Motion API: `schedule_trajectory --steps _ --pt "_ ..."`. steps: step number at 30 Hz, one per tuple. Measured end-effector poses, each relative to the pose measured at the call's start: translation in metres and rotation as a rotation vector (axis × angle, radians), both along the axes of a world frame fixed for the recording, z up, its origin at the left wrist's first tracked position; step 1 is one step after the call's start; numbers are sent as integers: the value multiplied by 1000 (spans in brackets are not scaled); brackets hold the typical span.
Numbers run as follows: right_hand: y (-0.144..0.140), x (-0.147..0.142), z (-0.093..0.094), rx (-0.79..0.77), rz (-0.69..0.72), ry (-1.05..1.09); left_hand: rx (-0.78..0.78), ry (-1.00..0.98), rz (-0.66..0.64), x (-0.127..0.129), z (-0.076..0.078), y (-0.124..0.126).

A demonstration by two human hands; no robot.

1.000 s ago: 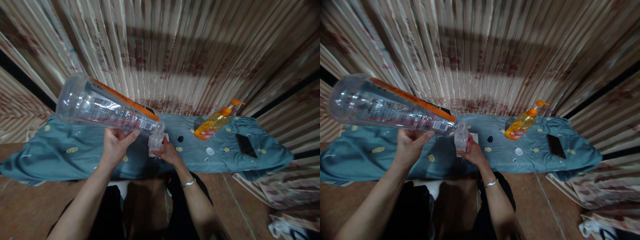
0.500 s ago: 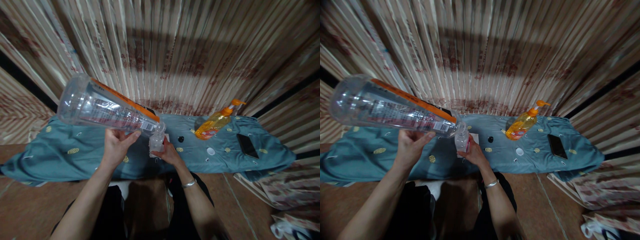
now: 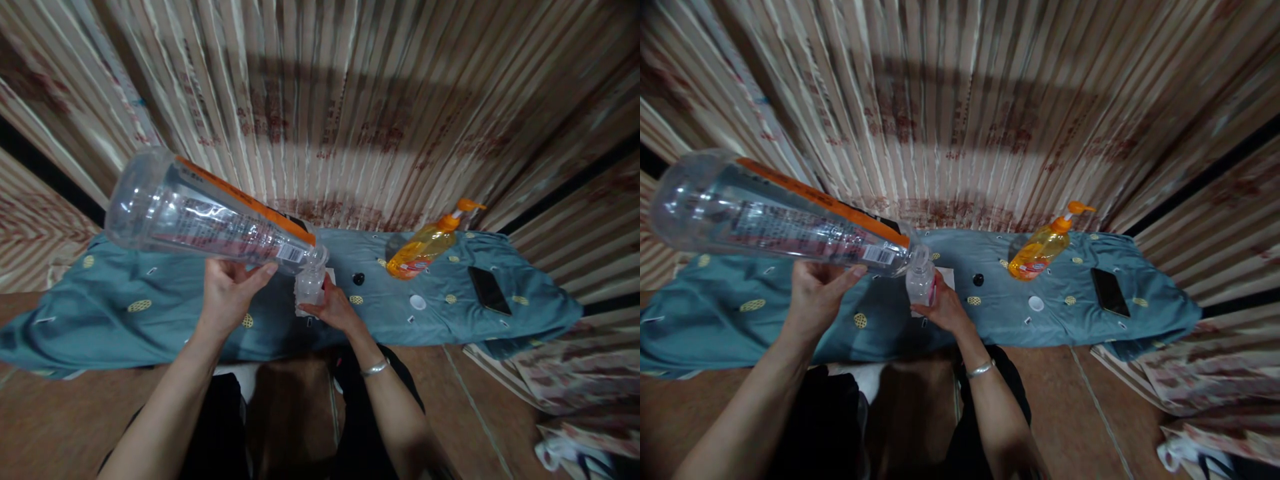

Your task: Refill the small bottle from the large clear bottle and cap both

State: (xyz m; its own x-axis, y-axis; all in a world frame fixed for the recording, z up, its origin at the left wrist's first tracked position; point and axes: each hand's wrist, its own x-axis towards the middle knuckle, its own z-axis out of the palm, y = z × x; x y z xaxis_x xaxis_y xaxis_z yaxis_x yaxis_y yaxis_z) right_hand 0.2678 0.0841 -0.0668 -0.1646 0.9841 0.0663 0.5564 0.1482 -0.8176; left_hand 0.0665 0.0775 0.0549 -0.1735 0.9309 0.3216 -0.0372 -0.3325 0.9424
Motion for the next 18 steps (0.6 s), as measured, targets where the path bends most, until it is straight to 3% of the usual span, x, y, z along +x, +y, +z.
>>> schedule_trajectory --steps 18 --pt "-1 0 3 8 12 6 39 -44 18 -2 -4 6"
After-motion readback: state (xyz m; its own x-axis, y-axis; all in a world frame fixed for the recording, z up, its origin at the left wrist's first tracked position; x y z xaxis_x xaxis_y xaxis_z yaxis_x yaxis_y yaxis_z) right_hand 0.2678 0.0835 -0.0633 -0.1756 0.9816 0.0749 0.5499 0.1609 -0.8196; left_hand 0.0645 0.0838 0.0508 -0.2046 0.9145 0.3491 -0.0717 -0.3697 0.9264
